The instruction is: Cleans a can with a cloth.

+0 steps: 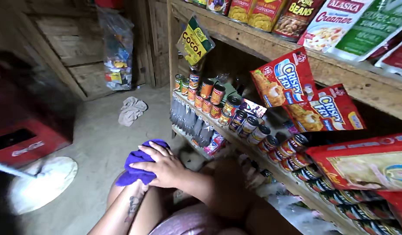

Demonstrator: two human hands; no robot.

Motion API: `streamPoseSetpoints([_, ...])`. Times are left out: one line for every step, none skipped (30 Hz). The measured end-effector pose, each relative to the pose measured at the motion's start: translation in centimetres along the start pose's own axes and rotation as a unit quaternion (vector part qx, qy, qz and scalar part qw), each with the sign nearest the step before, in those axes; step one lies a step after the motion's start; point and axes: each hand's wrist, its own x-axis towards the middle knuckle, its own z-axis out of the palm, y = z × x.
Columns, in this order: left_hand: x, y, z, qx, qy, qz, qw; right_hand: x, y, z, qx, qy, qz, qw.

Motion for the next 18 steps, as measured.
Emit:
streamPoseSetpoints([3.4, -2.7, -0.9, -0.043, -0.032, -0.013, 0.998, 0.1, 0.3, -0.2, 0.001, 0.016, 0.013, 1.0])
streamPoseSetpoints([6.7, -5.3, -1.9, -0.073, -0.074, -0.021, 0.994, 0.2, 0.4, -0.5, -0.002, 0.018, 0.036, 0.999])
streamPoseSetpoints([8.8, -6.9, -2.2, -0.09, -0.095, -0.038, 0.991, 0.2, 0.5, -0.9, -0.002, 0.013, 0.066, 0.998])
streamPoseSetpoints([9.7, -7.4, -2.1, -0.096, -0.105, -0.05, 0.989, 0.2, 0.6, -1.3, 0.003, 0.006, 0.097, 0.995])
streamPoseSetpoints([9.9, -7.1, -1.9, -0.096, -0.119, -0.058, 0.987, 0.2, 0.6, -1.7, 0.015, -0.003, 0.129, 0.992])
streamPoseSetpoints([10.1, -6.8, -1.6, -0.098, -0.128, -0.057, 0.985, 0.1, 0.6, -1.9, 0.039, -0.008, 0.155, 0.987])
streamPoseSetpoints([10.2, -6.6, -1.6, -0.1, -0.151, -0.058, 0.982, 0.0, 0.7, -1.8, 0.077, 0.0, 0.173, 0.982])
streamPoseSetpoints([10.0, -6.5, -1.5, -0.091, -0.153, -0.052, 0.983, -0.3, 0.6, -1.4, 0.121, 0.015, 0.183, 0.976])
streamPoseSetpoints([10.0, -6.6, -1.6, -0.087, -0.158, -0.045, 0.983, -0.6, 0.5, -1.0, 0.166, 0.032, 0.188, 0.968])
streamPoseSetpoints([9.9, -6.8, -1.8, -0.091, -0.168, -0.039, 0.981, -0.9, 0.2, -0.8, 0.202, 0.047, 0.193, 0.959])
streamPoseSetpoints([9.9, -7.0, -1.9, -0.098, -0.174, -0.029, 0.979, -1.2, -0.2, -0.8, 0.224, 0.051, 0.202, 0.952])
streamPoseSetpoints([9.9, -7.3, -2.0, -0.107, -0.18, -0.017, 0.978, -1.4, -0.5, -0.8, 0.237, 0.051, 0.209, 0.947])
streamPoseSetpoints([10.1, -7.7, -2.1, -0.114, -0.185, -0.005, 0.976, -1.6, -0.7, -0.7, 0.246, 0.055, 0.209, 0.945])
streamPoseSetpoints([10.2, -8.0, -2.2, -0.116, -0.186, 0.003, 0.976, -1.9, -0.7, -0.5, 0.252, 0.067, 0.199, 0.945])
streamPoseSetpoints([10.3, -8.2, -2.3, -0.117, -0.183, 0.007, 0.976, -2.1, -0.7, -0.3, 0.254, 0.079, 0.186, 0.946])
streamPoseSetpoints([10.3, -8.4, -2.4, -0.118, -0.178, 0.011, 0.977, -2.3, -0.7, -0.1, 0.248, 0.086, 0.172, 0.95])
streamPoseSetpoints([10.3, -8.5, -2.5, -0.117, -0.176, 0.018, 0.977, -2.6, -0.7, 0.0, 0.235, 0.085, 0.16, 0.955])
streamPoseSetpoints([9.9, -8.3, -2.6, -0.104, -0.168, 0.028, 0.98, -2.8, -0.9, 0.1, 0.214, 0.081, 0.146, 0.963])
